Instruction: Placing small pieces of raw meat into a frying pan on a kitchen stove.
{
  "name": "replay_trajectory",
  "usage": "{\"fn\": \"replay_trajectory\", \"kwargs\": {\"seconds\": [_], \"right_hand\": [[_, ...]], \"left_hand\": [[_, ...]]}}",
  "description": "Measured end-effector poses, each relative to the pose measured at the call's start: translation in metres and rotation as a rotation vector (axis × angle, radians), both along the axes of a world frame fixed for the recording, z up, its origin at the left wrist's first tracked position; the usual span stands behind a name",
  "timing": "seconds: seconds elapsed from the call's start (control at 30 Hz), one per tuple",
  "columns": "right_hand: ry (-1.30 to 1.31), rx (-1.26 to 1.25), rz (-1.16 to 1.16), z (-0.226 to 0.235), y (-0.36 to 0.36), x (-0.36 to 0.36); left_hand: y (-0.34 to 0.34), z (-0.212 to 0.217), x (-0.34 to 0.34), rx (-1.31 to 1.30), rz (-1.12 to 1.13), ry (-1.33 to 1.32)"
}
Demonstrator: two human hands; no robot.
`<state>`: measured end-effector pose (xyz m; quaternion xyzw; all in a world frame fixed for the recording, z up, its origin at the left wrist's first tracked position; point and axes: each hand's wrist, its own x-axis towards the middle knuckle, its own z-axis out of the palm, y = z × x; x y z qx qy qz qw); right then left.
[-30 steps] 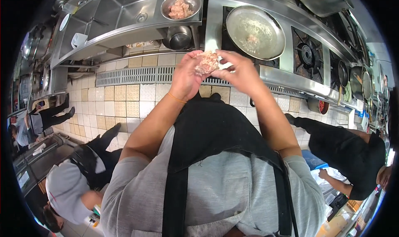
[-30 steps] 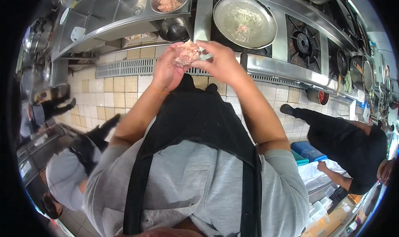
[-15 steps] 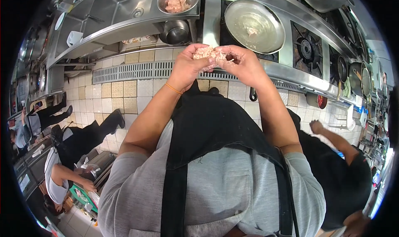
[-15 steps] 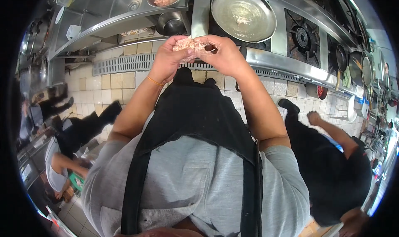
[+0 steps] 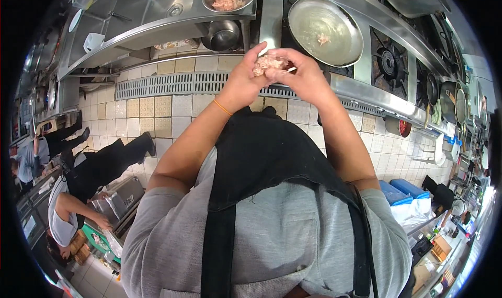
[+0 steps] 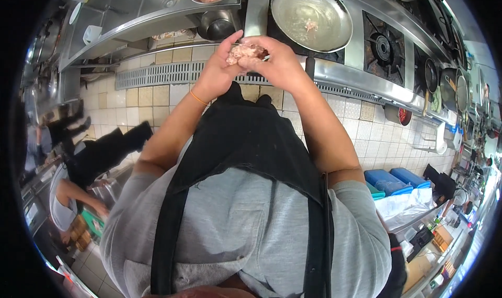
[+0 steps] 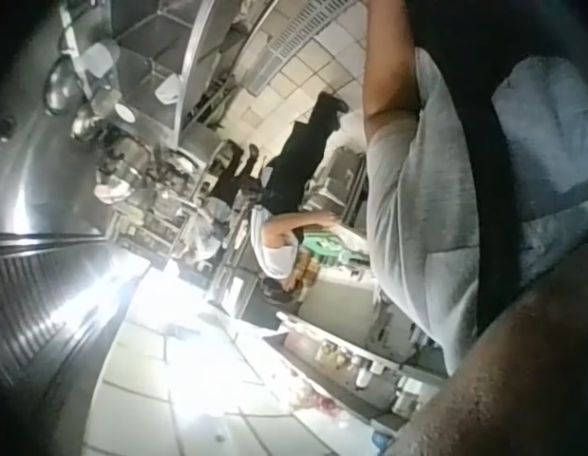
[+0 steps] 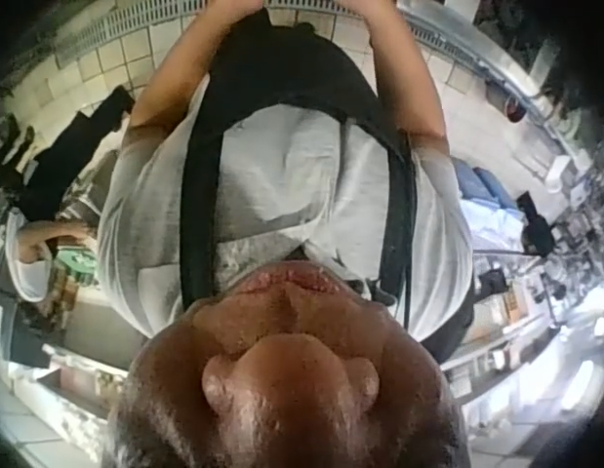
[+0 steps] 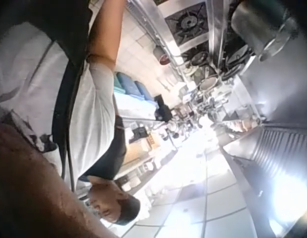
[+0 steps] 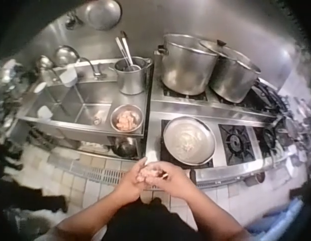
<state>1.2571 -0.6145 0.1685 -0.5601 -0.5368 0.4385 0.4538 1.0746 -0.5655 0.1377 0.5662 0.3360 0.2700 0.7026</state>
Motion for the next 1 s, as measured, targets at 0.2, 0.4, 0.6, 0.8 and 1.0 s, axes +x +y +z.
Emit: {"fn": "replay_trajectory", "kwargs": {"seconds": [0.2, 0.4, 0.6, 0.8, 1.0], "right_hand": [[0.036, -0.158, 0.036, -0.009, 0.006, 0.006], [0.21, -0.168, -0.151, -0.005, 0.001, 0.013], [0.502, -0.243, -0.267, -0.009, 0.001, 0.019], [0.195, -0.269, -0.051, -0.007, -0.003, 0.025], [0.317, -0.221, -0.233, -0.008, -0.004, 0.059]], "left_hand": [[0.002, -0.007, 0.002, -0.086, -0.013, -0.192], [0.012, -0.004, -0.001, -0.2, 0.025, -0.211], [0.016, -0.009, 0.005, -0.302, 0.188, -0.363], [0.019, -0.015, 0.014, -0.205, 0.179, -0.333], [0.032, -0.006, 0.005, -0.2, 0.306, -0.343]]}}
